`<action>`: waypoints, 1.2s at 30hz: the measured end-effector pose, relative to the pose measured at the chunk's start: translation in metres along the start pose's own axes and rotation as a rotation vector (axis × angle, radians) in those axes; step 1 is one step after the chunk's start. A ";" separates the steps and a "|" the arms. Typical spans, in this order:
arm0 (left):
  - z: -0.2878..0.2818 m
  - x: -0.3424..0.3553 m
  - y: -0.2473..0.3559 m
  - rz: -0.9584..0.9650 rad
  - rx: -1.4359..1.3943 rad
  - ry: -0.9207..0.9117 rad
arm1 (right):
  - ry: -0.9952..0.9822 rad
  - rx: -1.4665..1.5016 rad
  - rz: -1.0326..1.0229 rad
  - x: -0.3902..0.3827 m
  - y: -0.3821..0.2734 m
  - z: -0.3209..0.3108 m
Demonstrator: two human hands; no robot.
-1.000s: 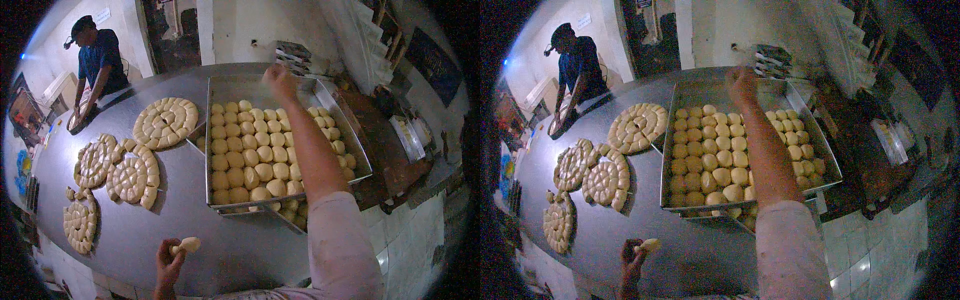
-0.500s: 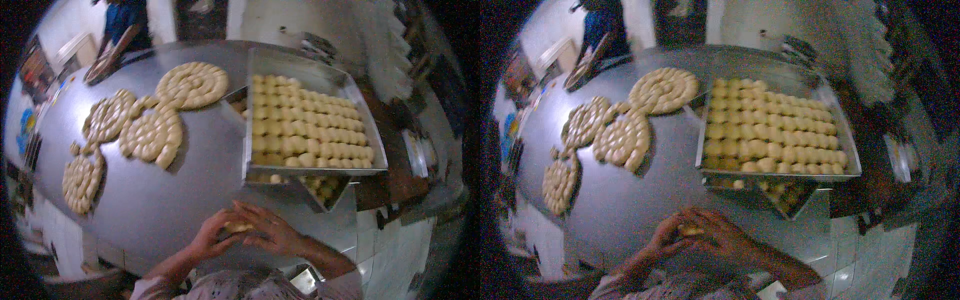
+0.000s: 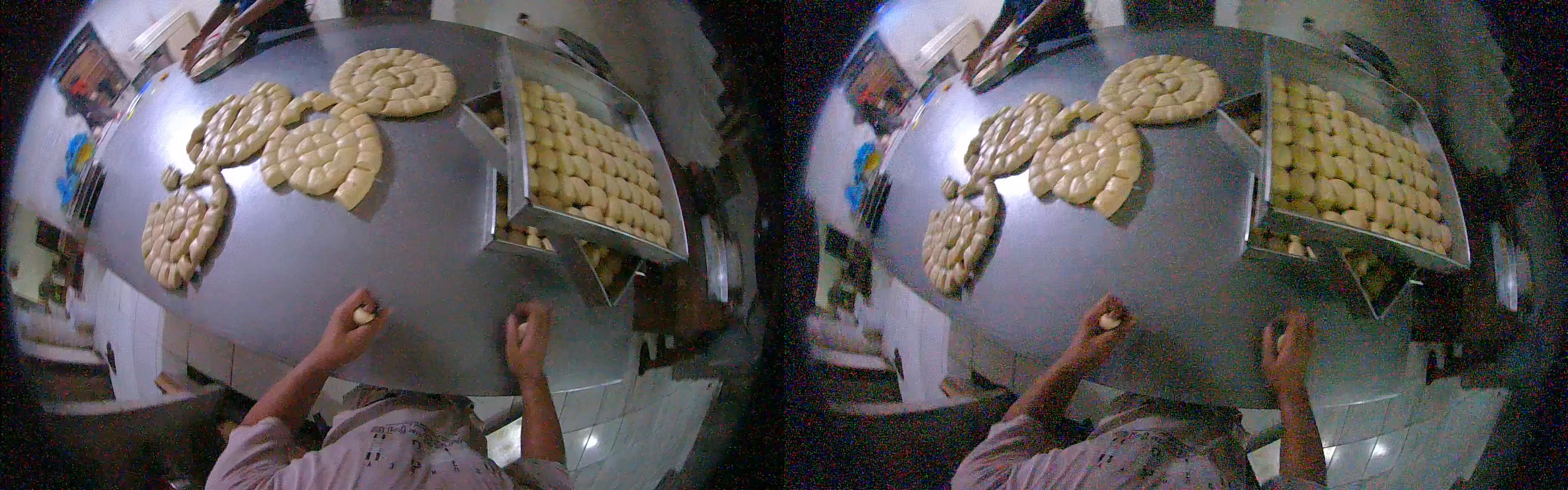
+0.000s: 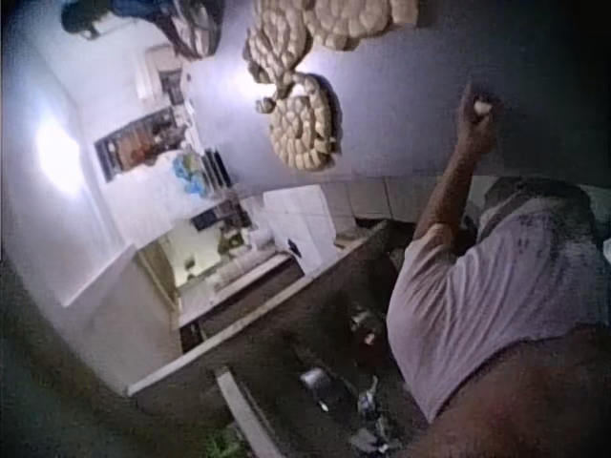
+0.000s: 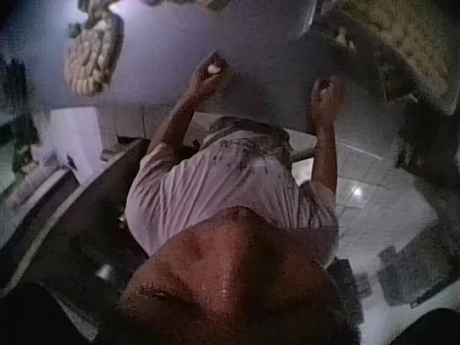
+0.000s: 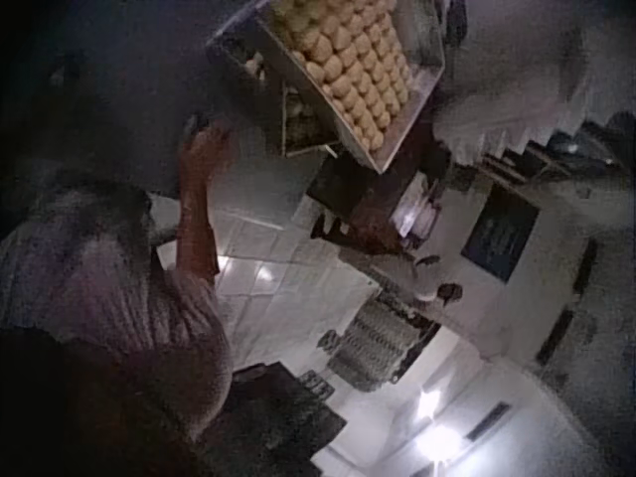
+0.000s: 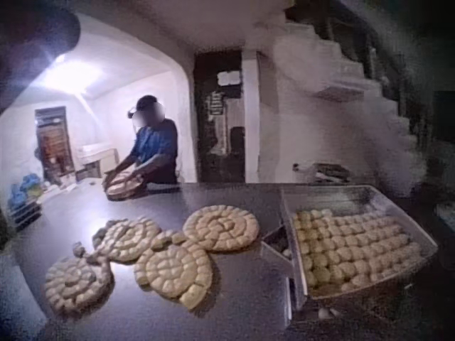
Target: The person shapes pieces of dough by hand, arranging them onto metal trays and into circular patterns on a large metal workspace.
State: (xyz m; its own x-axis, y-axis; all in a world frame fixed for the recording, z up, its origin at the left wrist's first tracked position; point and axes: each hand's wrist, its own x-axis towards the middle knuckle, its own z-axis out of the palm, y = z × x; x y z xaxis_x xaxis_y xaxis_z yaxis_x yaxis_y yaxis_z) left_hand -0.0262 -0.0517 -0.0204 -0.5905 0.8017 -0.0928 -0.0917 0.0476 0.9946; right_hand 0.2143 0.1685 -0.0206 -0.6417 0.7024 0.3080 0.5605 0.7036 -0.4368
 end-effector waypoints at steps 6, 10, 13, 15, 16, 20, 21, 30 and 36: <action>-0.018 0.002 0.011 -0.193 -0.014 0.190 | 0.120 -0.457 -0.002 -0.017 0.111 -0.022; 0.017 -0.006 0.038 -0.230 0.015 -0.007 | 0.090 -0.025 0.295 0.025 0.038 -0.010; 0.004 0.001 0.037 -0.159 -0.012 -0.036 | 0.134 -0.088 0.040 -0.012 0.038 -0.028; -0.014 0.009 0.018 -0.096 -0.018 -0.042 | 0.146 -0.161 0.304 -0.015 0.091 -0.061; -0.001 0.011 0.026 -0.155 0.015 -0.045 | 0.223 -0.123 0.384 -0.006 0.100 -0.058; 0.043 0.028 0.029 -0.150 -0.016 -0.095 | 0.218 -0.127 0.260 -0.003 0.066 -0.033; 0.043 0.035 0.030 -0.144 0.003 -0.051 | 0.146 -0.165 0.120 -0.007 0.058 -0.033; 0.094 0.063 0.035 -0.140 0.051 -0.013 | 0.141 -0.193 0.083 -0.029 0.100 -0.068; 0.071 0.061 0.030 -0.103 0.080 0.027 | -0.009 0.817 0.509 0.010 0.144 -0.188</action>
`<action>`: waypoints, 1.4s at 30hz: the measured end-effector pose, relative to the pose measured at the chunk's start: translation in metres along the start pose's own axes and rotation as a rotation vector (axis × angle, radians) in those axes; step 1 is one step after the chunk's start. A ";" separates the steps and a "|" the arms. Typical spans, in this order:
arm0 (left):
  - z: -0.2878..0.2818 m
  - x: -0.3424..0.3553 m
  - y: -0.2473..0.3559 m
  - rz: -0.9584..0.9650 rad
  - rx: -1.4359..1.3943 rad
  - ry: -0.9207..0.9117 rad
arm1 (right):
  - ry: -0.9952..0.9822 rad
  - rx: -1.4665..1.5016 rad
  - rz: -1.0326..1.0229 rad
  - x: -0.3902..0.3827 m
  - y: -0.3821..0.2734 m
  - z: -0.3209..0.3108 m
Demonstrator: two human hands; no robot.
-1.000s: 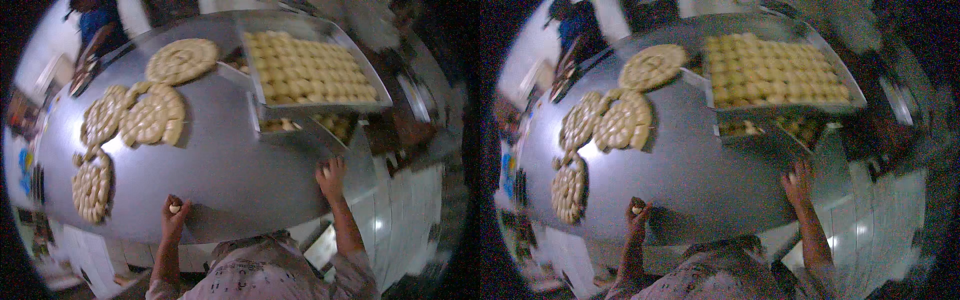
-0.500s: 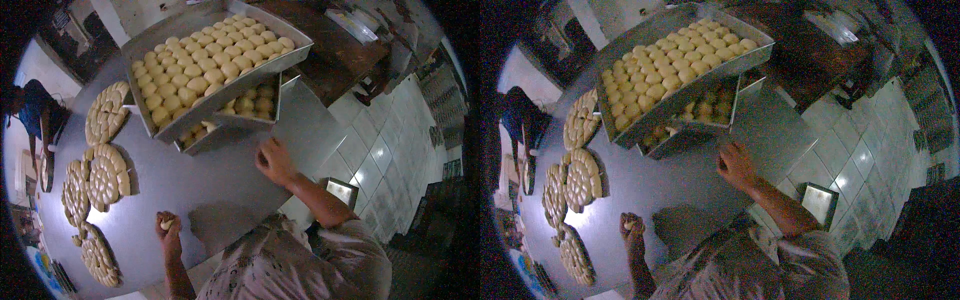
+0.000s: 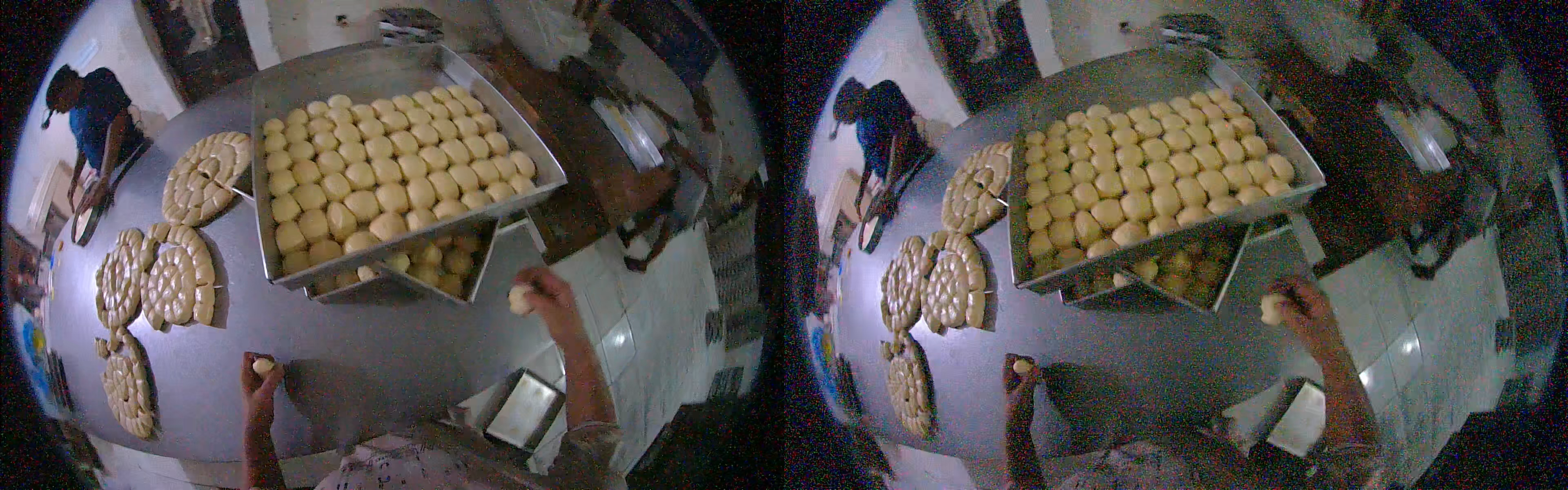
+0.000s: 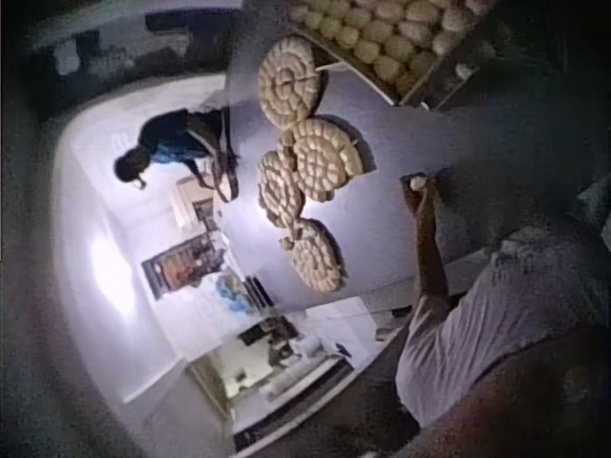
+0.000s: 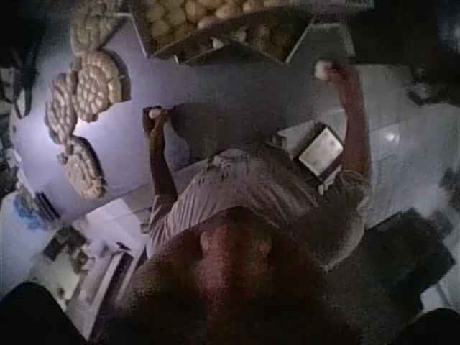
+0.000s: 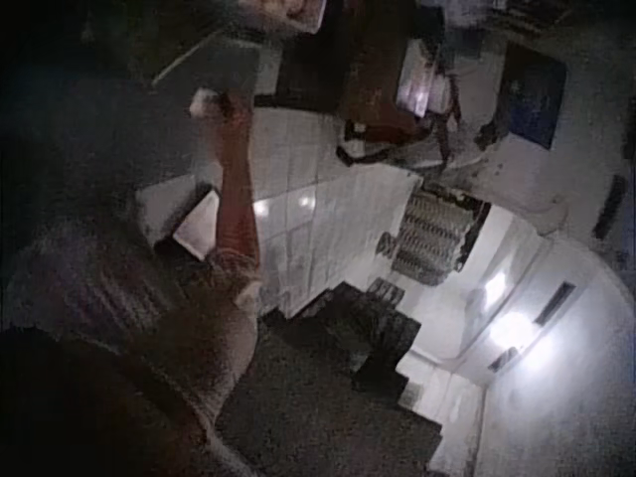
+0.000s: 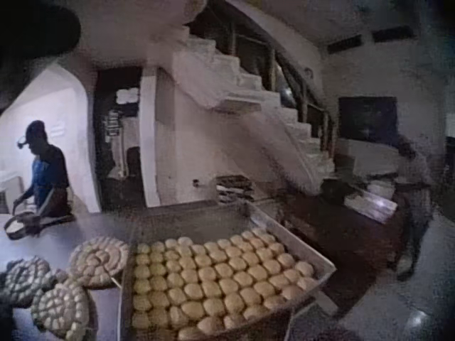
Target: The person shapes pieces of dough by hand, arranging them onto metal trays and into circular patterns on a large metal workspace.
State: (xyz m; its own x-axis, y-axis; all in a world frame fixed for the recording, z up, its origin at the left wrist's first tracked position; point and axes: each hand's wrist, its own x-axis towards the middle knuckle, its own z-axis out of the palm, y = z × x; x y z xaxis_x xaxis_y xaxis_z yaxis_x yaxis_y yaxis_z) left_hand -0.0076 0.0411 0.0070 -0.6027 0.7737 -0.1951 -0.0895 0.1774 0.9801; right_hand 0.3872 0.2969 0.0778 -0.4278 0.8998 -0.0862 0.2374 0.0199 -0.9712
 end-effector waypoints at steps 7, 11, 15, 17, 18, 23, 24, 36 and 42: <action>0.025 -0.015 0.009 -0.164 -0.060 0.302 | 0.810 -0.991 -1.236 0.197 -0.184 0.043; 0.018 -0.017 0.012 -0.122 -0.148 0.282 | 0.625 -0.125 -0.783 0.325 -0.207 0.112; 0.004 -0.019 0.015 -0.233 -0.397 0.317 | -0.064 -0.857 -0.594 0.360 -0.154 0.149; 0.008 -0.023 0.021 -0.207 -0.105 0.290 | 0.215 -0.637 -0.573 0.341 -0.177 0.140; 0.013 -0.025 0.032 -0.141 0.217 0.241 | 0.197 -0.478 -0.691 0.316 -0.190 0.136; 0.044 -0.021 0.066 -0.034 0.162 -0.038 | -0.551 -0.305 -0.779 0.099 -0.168 0.185; 0.049 -0.019 0.065 -0.073 0.024 -0.162 | -0.622 -0.337 -0.875 0.076 -0.143 0.203; -0.092 0.062 -0.013 0.346 0.801 0.622 | 0.071 -1.326 -0.709 -0.028 0.062 0.143; -0.116 0.111 -0.026 0.400 1.155 0.677 | -0.003 -0.815 -0.485 -0.051 0.060 0.216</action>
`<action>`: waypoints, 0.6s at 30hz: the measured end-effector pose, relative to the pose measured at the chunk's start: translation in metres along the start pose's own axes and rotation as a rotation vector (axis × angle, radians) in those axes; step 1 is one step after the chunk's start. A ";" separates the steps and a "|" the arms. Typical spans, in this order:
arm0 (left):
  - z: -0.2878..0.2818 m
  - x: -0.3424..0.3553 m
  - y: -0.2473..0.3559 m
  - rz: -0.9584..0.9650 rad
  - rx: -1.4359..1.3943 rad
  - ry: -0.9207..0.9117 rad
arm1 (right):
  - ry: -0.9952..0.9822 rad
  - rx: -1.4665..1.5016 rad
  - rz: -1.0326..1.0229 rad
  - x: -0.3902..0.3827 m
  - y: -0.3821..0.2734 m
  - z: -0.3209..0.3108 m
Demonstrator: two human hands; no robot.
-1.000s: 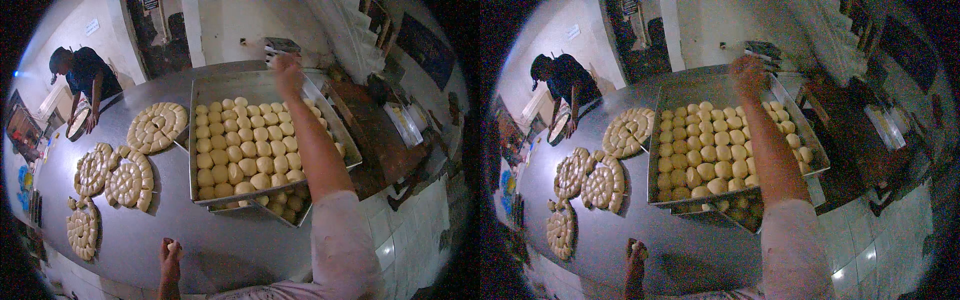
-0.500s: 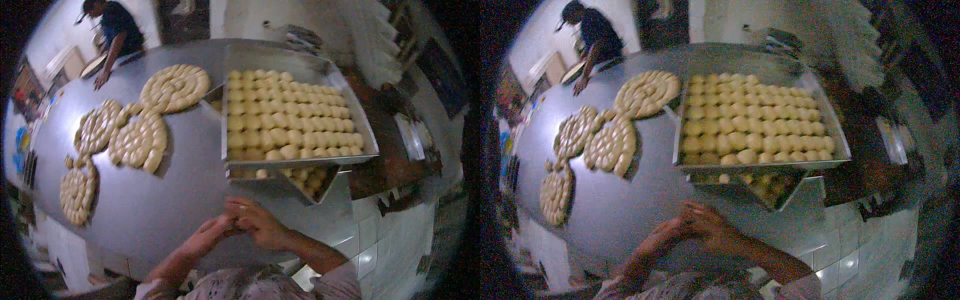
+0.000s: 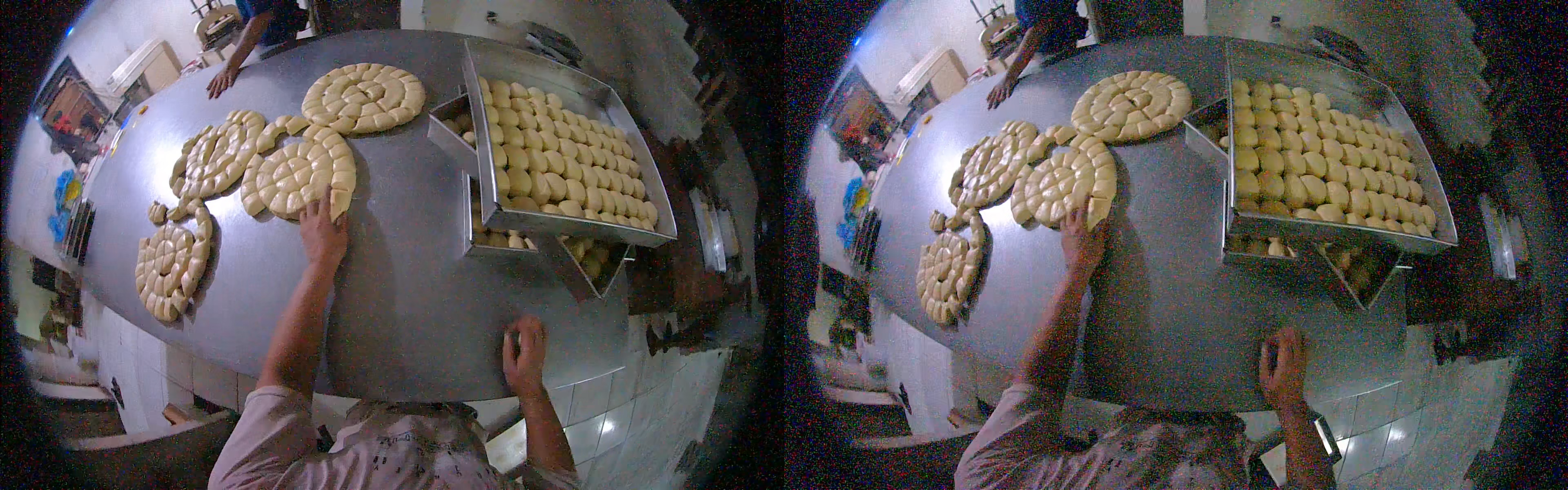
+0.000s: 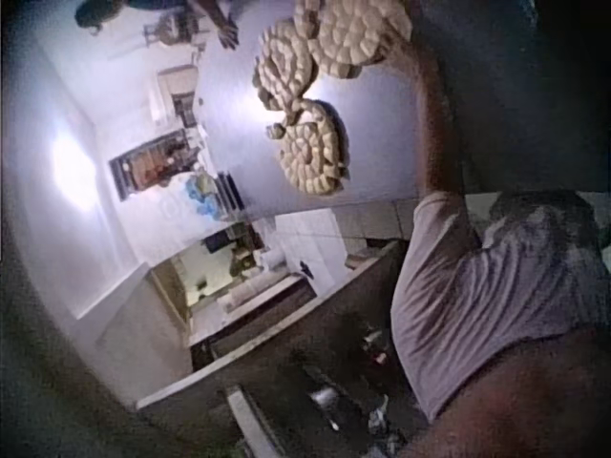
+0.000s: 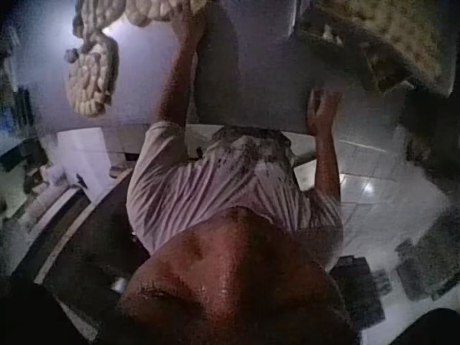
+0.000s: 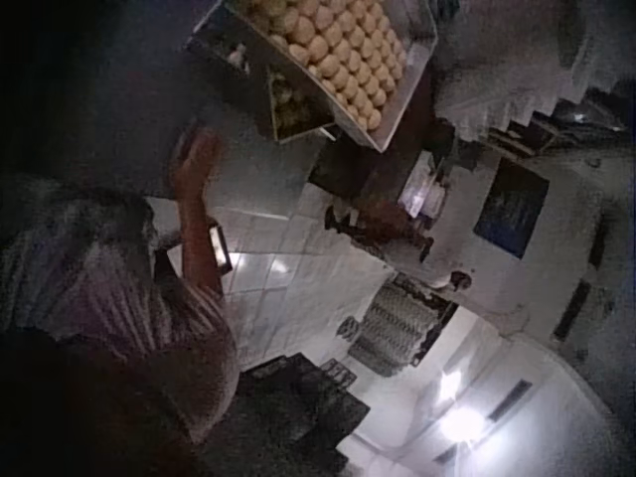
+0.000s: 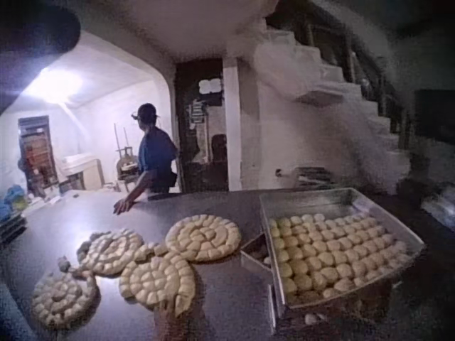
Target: The person shapes pieces of dough by hand, arranging them onto metal trays and into circular patterns on a large metal workspace.
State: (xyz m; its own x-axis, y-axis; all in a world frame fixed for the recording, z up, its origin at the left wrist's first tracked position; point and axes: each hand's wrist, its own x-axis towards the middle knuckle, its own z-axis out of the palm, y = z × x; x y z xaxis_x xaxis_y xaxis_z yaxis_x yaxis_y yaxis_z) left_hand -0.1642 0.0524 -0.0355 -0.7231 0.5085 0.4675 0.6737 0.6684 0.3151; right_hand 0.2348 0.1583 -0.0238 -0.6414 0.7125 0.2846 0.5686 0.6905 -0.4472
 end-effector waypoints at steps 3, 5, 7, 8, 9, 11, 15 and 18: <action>-0.009 -0.011 0.001 -0.031 -0.413 -0.149 | 0.049 -0.343 0.047 -0.019 0.050 -0.030; -0.034 -0.034 0.029 -0.073 -0.472 -0.339 | 0.062 -0.237 0.320 -0.008 0.102 -0.035; -0.043 -0.066 0.045 -0.050 -0.566 -0.591 | 0.092 0.095 0.623 0.036 0.110 -0.027; -0.047 -0.081 0.042 0.004 -0.617 -0.686 | 0.111 0.083 0.547 0.041 0.079 -0.017; -0.056 -0.095 0.038 -0.110 -0.746 -0.711 | 0.134 0.074 0.469 0.047 0.047 -0.010; -0.083 -0.103 0.031 -0.347 -0.937 -0.704 | 0.147 -0.013 0.162 0.031 0.039 -0.019; -0.087 -0.103 0.044 -0.422 -1.054 -0.700 | 0.247 -0.231 0.140 0.030 0.119 -0.049; -0.073 -0.104 0.087 -0.423 -1.101 -0.765 | 0.127 -0.267 0.325 0.041 0.107 -0.035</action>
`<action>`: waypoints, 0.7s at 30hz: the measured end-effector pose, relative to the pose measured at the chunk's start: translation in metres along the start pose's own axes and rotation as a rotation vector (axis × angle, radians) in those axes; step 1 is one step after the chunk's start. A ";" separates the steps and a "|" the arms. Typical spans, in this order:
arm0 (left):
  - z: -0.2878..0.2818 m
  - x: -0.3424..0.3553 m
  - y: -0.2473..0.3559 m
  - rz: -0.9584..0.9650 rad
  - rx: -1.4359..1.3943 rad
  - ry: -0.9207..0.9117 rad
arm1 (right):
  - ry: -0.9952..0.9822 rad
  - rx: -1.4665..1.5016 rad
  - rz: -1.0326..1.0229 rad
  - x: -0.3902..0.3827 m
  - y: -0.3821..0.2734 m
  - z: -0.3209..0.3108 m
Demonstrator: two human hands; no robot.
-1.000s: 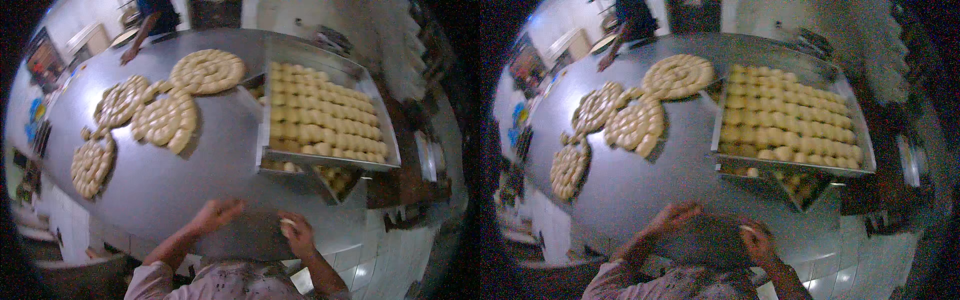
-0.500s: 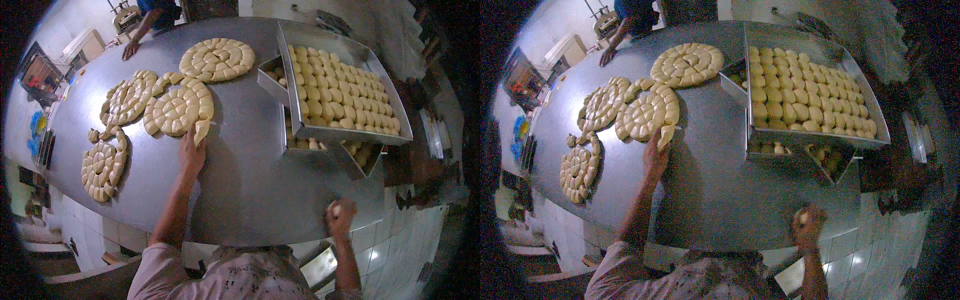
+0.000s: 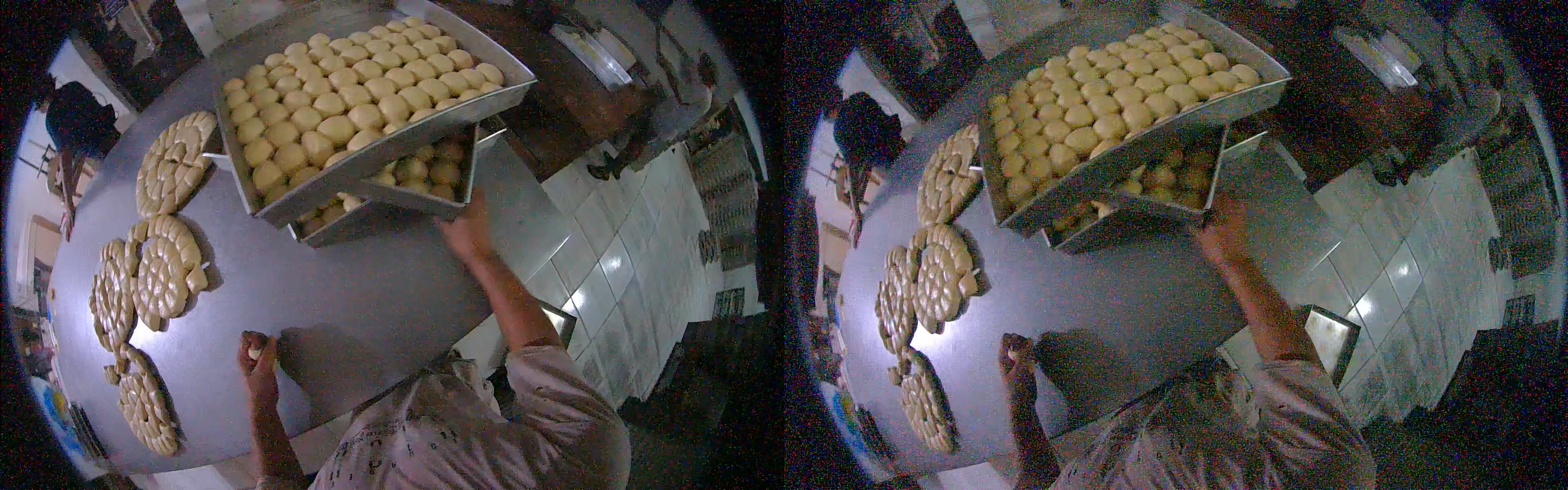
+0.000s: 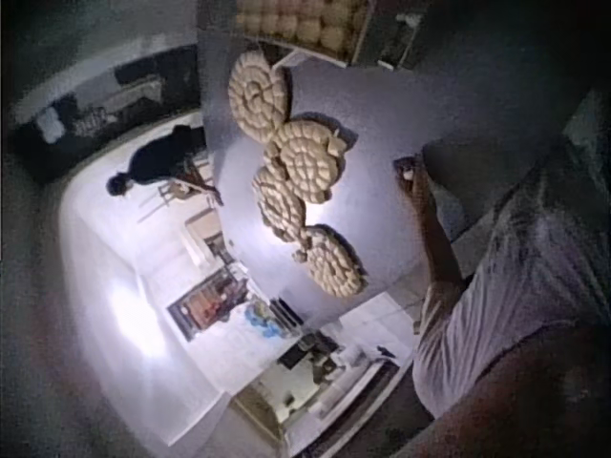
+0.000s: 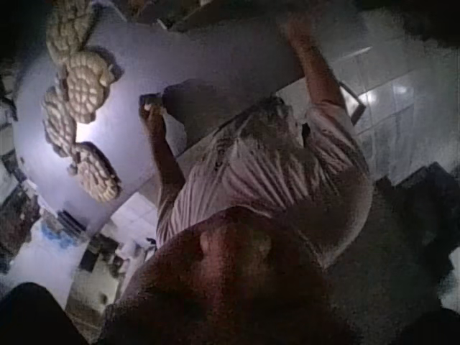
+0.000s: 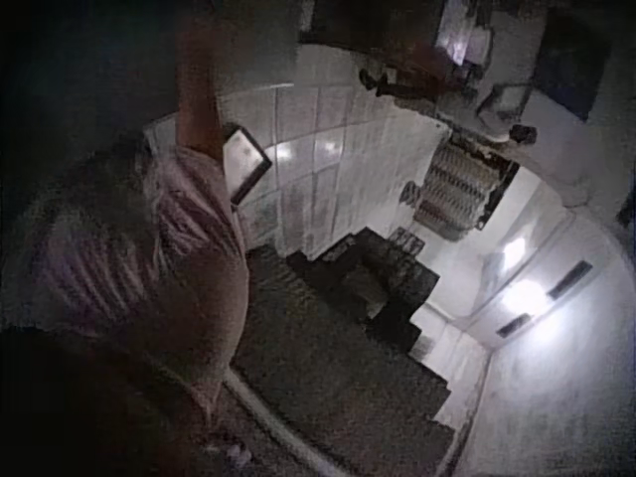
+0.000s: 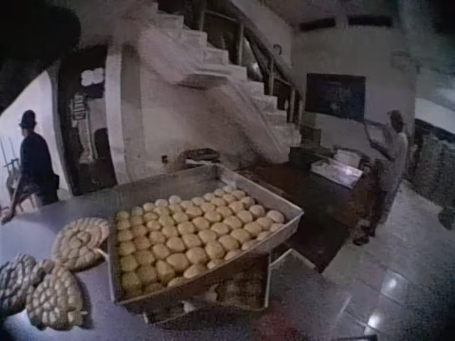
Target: The person shapes pieces of dough by hand, arranging them onto metal trays and into circular patterns on a large metal workspace.
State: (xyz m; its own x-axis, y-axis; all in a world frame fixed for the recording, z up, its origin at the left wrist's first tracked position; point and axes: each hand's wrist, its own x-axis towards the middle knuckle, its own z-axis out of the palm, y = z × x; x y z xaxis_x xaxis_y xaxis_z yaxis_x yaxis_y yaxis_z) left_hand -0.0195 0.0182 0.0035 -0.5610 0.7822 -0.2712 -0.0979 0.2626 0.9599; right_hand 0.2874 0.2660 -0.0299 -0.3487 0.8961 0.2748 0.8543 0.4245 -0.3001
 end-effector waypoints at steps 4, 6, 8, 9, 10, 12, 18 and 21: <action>0.017 0.016 0.002 0.036 -0.078 0.021 | -0.025 0.251 -0.265 -0.039 0.017 -0.014; 0.034 0.019 0.011 0.038 -0.012 -0.064 | 0.097 0.034 -0.106 -0.011 0.042 -0.014; 0.058 0.019 0.034 0.000 0.032 -0.139 | 0.124 -0.032 -0.071 -0.001 0.049 -0.014; 0.063 0.019 0.035 -0.015 -0.017 -0.159 | 0.095 0.018 -0.106 -0.011 0.039 -0.013; 0.063 0.021 0.033 -0.016 -0.058 -0.158 | 0.074 0.088 -0.157 -0.017 0.028 -0.006; 0.060 0.024 0.034 -0.018 -0.194 -0.141 | -0.071 0.171 -0.177 -0.035 0.037 -0.043; 0.043 0.022 0.011 -0.045 -0.223 0.113 | -0.173 0.993 0.120 0.061 0.060 -0.149; 0.043 0.007 0.001 -0.027 -0.321 0.292 | 0.182 1.039 -0.274 0.168 -0.012 -0.172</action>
State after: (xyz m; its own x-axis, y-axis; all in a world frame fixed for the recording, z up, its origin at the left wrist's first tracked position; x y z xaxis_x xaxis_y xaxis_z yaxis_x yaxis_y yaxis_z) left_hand 0.0118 0.0479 -0.0005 -0.7596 0.5723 -0.3091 -0.3400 0.0557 0.9388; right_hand 0.2846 0.3891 0.1768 -0.3425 0.7579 0.5553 -0.0163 0.5861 -0.8100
